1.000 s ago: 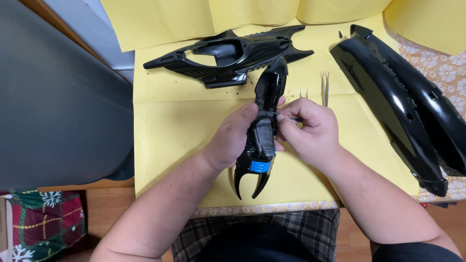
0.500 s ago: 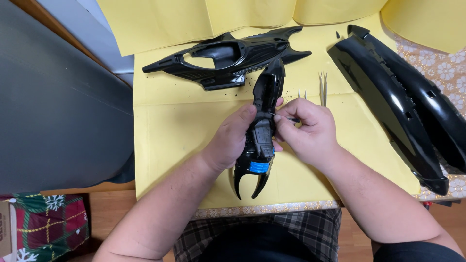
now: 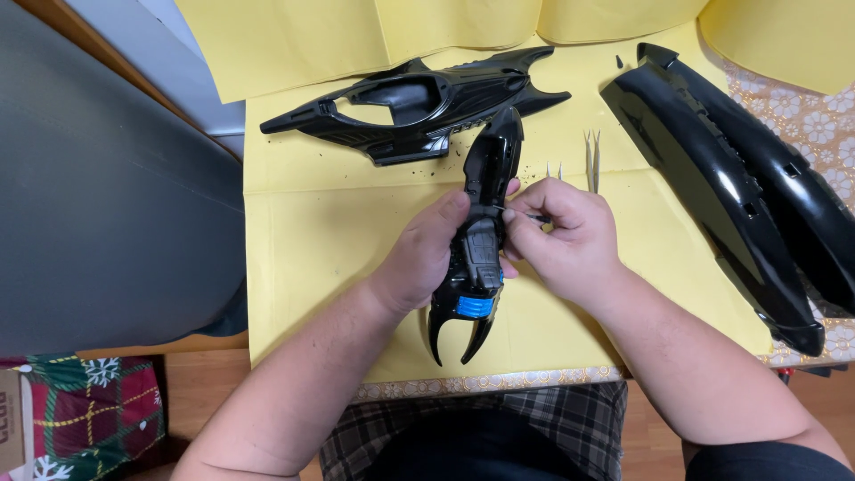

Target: Using tweezers to carefully remove small pieces of masking tape from a black plastic part.

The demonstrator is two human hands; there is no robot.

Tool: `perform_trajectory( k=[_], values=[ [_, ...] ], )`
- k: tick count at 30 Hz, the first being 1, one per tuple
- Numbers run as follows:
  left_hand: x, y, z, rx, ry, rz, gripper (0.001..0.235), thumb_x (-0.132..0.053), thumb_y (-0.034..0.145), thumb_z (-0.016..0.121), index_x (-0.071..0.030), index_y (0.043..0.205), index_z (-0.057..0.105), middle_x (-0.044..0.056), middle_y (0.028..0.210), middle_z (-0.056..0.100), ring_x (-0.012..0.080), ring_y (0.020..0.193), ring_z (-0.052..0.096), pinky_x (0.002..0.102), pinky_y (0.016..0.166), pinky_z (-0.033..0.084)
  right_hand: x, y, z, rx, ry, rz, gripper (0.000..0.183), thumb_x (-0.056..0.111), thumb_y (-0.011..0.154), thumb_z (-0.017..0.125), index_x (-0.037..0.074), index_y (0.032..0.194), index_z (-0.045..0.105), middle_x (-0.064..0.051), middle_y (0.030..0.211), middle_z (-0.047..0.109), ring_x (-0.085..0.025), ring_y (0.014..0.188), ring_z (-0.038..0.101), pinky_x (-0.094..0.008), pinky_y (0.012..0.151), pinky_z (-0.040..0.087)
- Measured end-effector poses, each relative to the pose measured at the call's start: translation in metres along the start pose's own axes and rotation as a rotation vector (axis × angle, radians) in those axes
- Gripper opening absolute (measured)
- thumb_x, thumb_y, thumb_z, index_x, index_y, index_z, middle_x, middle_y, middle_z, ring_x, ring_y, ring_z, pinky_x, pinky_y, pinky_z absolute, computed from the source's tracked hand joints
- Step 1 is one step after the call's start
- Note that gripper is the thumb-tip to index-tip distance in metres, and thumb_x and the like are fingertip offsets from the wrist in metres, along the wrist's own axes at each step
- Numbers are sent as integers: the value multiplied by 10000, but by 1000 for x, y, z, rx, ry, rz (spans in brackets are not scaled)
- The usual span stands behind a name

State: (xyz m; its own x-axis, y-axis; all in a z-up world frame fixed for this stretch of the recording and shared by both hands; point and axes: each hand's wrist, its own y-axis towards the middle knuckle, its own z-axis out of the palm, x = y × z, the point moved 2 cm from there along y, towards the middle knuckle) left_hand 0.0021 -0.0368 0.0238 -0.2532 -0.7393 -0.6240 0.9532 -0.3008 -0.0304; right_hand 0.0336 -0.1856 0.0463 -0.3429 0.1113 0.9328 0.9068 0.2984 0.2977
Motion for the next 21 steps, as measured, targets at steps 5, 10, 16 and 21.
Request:
perform_trajectory(
  k=[5,10,16,21],
  values=[
    [3,2,-5,-3,7,0,445,-300,1091,442,90,1238,599,276,968,680,365,830,731,506,704,670,5,1,0,4,-17,-11,130,-117,830,662,-7,771,698,-85,460,559,-101,473,472,-258,517,425],
    [2,0,-3,-7,-34,-14,432,-302,1090,453,79,1228,600,254,977,683,360,836,735,507,702,669,0,1,-1,-8,-28,-21,135,-105,826,675,5,753,701,-69,459,569,-83,470,457,-259,505,430],
    [2,0,-5,-14,-39,-17,401,-264,1094,442,98,1141,609,272,927,658,388,804,711,519,675,661,-8,0,-4,10,-41,-18,129,-110,838,680,-7,764,702,-84,468,575,-115,461,507,-268,480,431],
    [2,-1,-2,-25,-90,-9,365,-246,1095,455,87,1116,604,260,945,650,371,786,704,545,681,652,-11,0,-4,14,-18,11,113,-103,836,681,-15,769,704,-84,475,579,-99,478,510,-253,473,426]
  ],
)
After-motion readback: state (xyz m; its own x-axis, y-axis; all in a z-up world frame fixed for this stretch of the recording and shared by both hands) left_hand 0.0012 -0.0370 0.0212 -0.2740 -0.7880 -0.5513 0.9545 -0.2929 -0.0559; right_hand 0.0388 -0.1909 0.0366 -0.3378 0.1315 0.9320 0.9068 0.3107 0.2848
